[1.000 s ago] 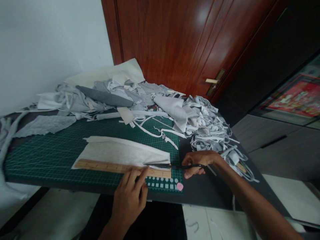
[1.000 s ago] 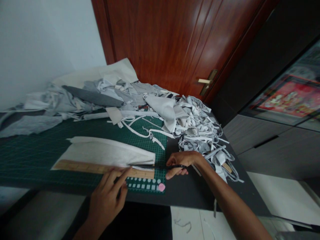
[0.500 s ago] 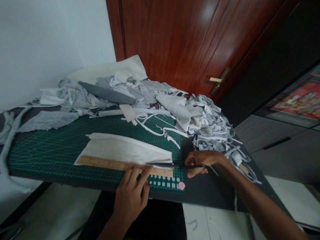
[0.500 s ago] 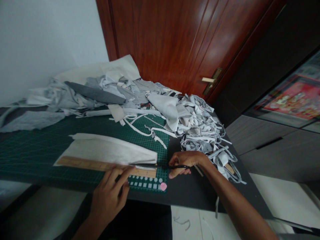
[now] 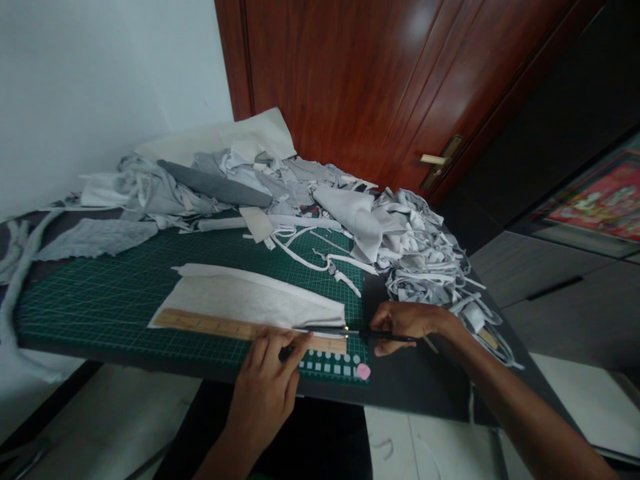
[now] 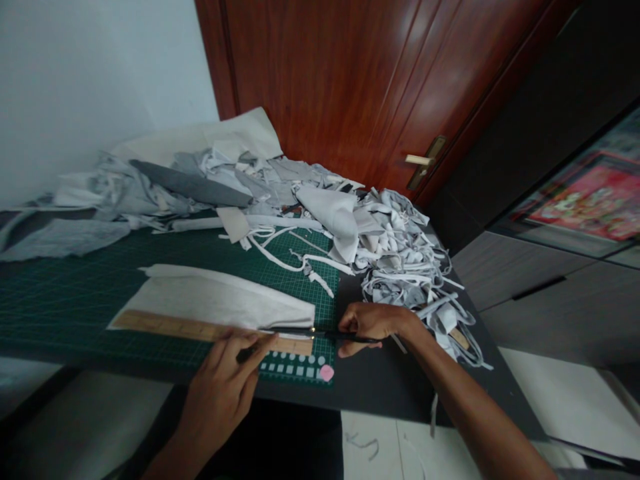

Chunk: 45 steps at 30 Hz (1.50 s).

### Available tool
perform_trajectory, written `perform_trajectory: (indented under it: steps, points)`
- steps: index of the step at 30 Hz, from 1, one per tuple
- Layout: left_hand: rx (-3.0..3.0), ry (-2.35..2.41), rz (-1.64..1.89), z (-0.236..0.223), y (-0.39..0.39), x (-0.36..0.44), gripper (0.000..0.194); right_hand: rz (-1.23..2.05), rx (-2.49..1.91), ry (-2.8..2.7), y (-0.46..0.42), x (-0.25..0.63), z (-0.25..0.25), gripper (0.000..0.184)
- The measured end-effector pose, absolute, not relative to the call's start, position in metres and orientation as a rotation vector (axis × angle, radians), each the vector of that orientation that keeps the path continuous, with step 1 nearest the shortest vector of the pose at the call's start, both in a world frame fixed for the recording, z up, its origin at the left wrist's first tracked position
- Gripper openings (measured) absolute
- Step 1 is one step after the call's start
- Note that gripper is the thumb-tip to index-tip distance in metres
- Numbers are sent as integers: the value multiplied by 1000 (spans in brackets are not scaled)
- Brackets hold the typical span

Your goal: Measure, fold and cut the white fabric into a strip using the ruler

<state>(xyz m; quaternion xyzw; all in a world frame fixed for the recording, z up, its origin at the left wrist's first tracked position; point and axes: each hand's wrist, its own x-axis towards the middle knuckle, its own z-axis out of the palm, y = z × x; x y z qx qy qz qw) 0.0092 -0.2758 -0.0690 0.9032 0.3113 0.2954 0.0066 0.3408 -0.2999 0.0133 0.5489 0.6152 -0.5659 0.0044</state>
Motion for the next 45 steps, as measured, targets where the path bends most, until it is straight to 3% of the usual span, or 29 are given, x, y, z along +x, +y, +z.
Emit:
perform_trajectory:
  steps: [45]
  points:
    - [2873, 978, 961, -68, -279, 11, 58, -1788, 1597, 1852, -296, 337, 21, 59]
